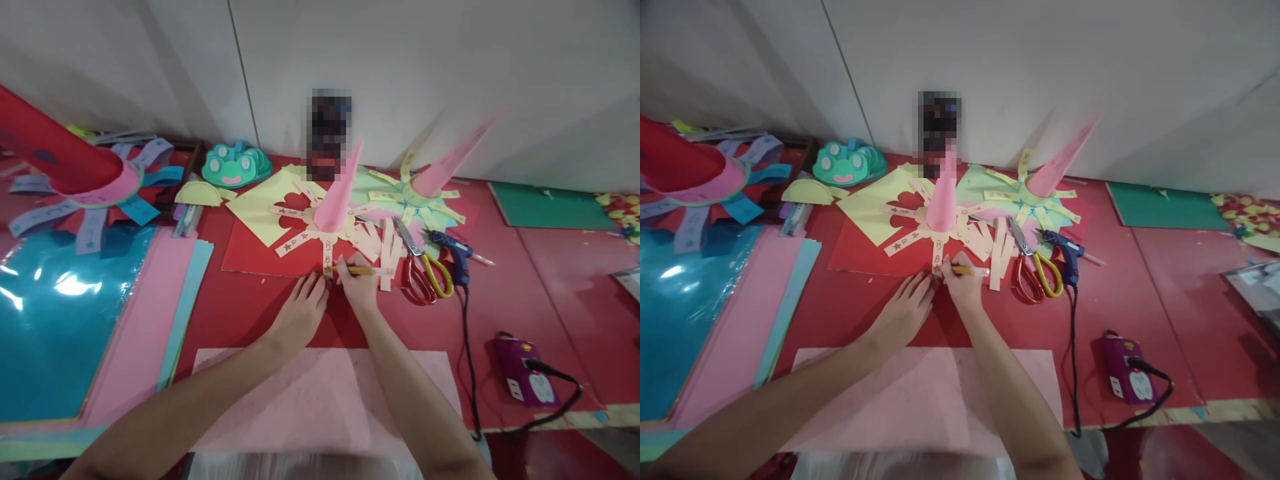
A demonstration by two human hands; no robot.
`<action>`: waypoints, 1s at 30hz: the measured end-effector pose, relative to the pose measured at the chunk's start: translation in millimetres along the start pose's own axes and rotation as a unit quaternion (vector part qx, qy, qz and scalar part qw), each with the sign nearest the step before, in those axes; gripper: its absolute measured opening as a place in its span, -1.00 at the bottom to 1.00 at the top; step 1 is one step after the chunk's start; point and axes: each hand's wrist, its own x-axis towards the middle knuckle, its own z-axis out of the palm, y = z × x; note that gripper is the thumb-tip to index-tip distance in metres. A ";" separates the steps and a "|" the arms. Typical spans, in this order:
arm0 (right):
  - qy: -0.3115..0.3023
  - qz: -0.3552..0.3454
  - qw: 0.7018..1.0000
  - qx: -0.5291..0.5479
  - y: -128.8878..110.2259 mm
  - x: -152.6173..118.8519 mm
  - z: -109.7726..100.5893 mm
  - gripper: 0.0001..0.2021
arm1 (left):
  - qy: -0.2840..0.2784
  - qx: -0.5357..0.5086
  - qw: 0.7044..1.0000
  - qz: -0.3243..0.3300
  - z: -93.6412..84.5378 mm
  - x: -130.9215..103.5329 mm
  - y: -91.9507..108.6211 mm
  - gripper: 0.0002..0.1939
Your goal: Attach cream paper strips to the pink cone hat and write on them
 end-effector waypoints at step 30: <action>0.002 0.005 1.000 -0.022 -1.4 1.2 -1.1 -0.66 | -0.005 -0.011 1.000 -0.010 1.6 -0.4 1.3 -0.59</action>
